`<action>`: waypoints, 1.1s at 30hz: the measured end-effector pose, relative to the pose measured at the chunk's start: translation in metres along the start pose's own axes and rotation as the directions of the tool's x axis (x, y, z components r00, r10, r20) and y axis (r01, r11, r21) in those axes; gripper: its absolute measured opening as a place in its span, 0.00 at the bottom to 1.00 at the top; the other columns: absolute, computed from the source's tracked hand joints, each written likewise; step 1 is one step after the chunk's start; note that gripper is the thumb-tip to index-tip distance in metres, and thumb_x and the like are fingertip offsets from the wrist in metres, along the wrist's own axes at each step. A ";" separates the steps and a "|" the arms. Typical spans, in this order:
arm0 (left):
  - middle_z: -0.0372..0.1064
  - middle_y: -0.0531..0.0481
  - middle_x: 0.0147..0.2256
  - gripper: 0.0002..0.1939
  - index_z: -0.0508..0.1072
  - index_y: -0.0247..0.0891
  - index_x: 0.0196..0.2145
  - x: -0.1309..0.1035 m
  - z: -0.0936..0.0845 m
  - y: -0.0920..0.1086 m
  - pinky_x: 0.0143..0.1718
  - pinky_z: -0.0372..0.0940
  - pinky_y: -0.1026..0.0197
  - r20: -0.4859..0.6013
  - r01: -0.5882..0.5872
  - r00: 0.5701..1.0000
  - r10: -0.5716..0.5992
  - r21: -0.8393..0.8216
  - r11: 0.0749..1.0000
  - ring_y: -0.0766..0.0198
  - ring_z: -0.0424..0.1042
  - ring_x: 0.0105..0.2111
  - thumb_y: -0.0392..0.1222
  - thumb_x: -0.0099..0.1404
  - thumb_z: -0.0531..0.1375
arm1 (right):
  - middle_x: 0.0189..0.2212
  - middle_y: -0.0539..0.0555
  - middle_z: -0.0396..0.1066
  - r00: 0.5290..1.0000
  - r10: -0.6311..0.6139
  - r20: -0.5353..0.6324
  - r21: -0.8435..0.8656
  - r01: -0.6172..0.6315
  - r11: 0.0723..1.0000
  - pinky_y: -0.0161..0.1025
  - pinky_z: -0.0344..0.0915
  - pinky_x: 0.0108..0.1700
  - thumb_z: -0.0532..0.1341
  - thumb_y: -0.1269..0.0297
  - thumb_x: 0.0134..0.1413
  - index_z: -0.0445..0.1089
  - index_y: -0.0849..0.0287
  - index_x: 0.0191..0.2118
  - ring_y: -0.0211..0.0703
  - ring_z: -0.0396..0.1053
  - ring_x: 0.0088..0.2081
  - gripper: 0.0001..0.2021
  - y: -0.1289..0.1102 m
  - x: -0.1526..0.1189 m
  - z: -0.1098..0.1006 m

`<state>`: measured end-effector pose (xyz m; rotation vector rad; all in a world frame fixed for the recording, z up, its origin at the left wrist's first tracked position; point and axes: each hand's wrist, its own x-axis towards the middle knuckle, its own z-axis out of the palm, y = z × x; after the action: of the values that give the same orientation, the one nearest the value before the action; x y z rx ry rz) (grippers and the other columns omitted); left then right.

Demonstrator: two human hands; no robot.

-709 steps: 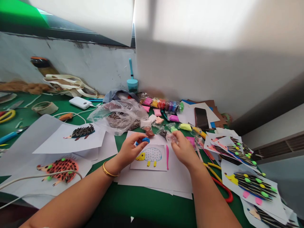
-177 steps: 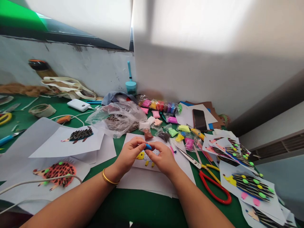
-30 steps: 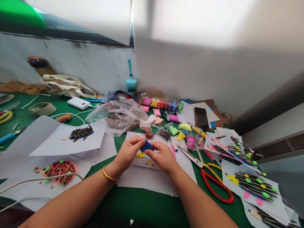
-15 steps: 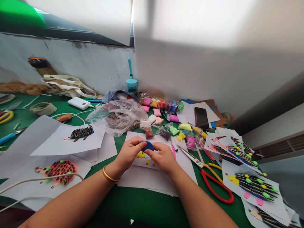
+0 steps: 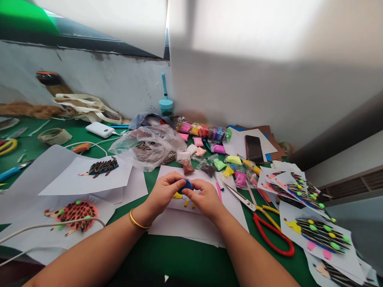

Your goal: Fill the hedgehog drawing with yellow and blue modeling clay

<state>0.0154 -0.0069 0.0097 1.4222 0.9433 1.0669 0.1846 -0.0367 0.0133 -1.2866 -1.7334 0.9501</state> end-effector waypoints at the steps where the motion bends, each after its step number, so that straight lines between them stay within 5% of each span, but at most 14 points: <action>1: 0.74 0.46 0.38 0.13 0.80 0.38 0.38 0.000 0.000 0.000 0.44 0.65 0.57 0.009 -0.002 1.000 0.002 -0.010 1.000 0.58 0.71 0.41 0.49 0.61 0.64 | 0.34 0.52 0.78 1.000 0.004 -0.014 0.002 -0.004 1.000 0.39 0.65 0.41 0.62 0.56 0.56 0.78 0.57 0.37 0.46 0.72 0.38 0.11 0.000 0.000 0.000; 5: 0.73 0.44 0.44 0.21 0.77 0.41 0.49 -0.001 0.000 0.001 0.45 0.66 0.57 0.034 -0.057 0.998 0.056 0.019 0.998 0.57 0.71 0.44 0.54 0.63 0.61 | 0.26 0.51 0.73 0.998 -0.011 -0.065 -0.100 0.004 0.995 0.37 0.63 0.33 0.60 0.59 0.56 0.74 0.58 0.28 0.42 0.68 0.30 0.11 -0.002 0.001 0.000; 8: 0.71 0.47 0.35 0.14 0.81 0.40 0.37 0.000 0.000 0.001 0.39 0.66 0.59 0.034 -0.071 0.997 0.069 0.066 0.995 0.60 0.70 0.37 0.52 0.60 0.65 | 0.25 0.50 0.72 1.000 -0.022 -0.021 -0.137 0.019 0.990 0.36 0.62 0.32 0.60 0.59 0.57 0.73 0.58 0.28 0.41 0.67 0.29 0.11 -0.002 -0.001 0.001; 12: 0.71 0.48 0.32 0.12 0.81 0.39 0.32 0.000 0.000 0.001 0.42 0.66 0.58 -0.005 -0.012 1.000 0.012 -0.013 1.000 0.60 0.70 0.37 0.50 0.60 0.65 | 0.36 0.53 0.77 1.000 -0.021 -0.017 -0.050 0.020 0.999 0.39 0.65 0.40 0.63 0.55 0.55 0.76 0.56 0.40 0.46 0.71 0.38 0.13 0.001 -0.001 0.002; 18: 0.72 0.46 0.39 0.20 0.77 0.41 0.49 -0.001 0.001 0.002 0.42 0.65 0.59 0.033 -0.009 0.999 0.010 -0.027 1.000 0.60 0.69 0.39 0.49 0.61 0.64 | 0.28 0.51 0.75 0.998 0.001 -0.070 -0.078 -0.007 0.997 0.38 0.64 0.35 0.61 0.57 0.57 0.76 0.57 0.30 0.44 0.69 0.32 0.11 -0.001 0.001 0.001; 22: 0.71 0.48 0.33 0.09 0.80 0.38 0.33 -0.001 0.002 0.002 0.37 0.64 0.60 0.030 -0.019 0.999 0.017 0.078 0.997 0.61 0.69 0.35 0.45 0.56 0.67 | 0.25 0.50 0.72 0.998 -0.018 -0.054 -0.147 0.010 0.989 0.37 0.62 0.33 0.60 0.61 0.55 0.74 0.57 0.28 0.42 0.68 0.30 0.09 -0.002 0.000 0.003; 26: 0.70 0.49 0.30 0.11 0.77 0.36 0.29 -0.001 0.002 0.003 0.37 0.65 0.60 -0.007 0.075 0.997 -0.076 -0.074 0.994 0.62 0.69 0.33 0.48 0.58 0.66 | 0.33 0.52 0.76 1.000 0.003 -0.031 -0.048 -0.004 0.999 0.38 0.64 0.38 0.63 0.58 0.55 0.76 0.57 0.37 0.44 0.70 0.35 0.10 0.000 0.000 0.002; 33: 0.72 0.45 0.44 0.20 0.74 0.39 0.49 -0.003 0.003 0.002 0.41 0.65 0.60 0.029 0.031 0.999 -0.028 -0.103 0.994 0.59 0.70 0.42 0.46 0.59 0.65 | 0.25 0.51 0.71 0.998 0.002 -0.070 -0.122 -0.010 0.992 0.37 0.61 0.32 0.58 0.60 0.56 0.71 0.58 0.27 0.42 0.67 0.30 0.11 0.000 0.000 0.000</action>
<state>0.0180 -0.0105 0.0109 1.3312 0.8747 1.0571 0.1847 -0.0364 0.0138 -1.3874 -1.7576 0.8030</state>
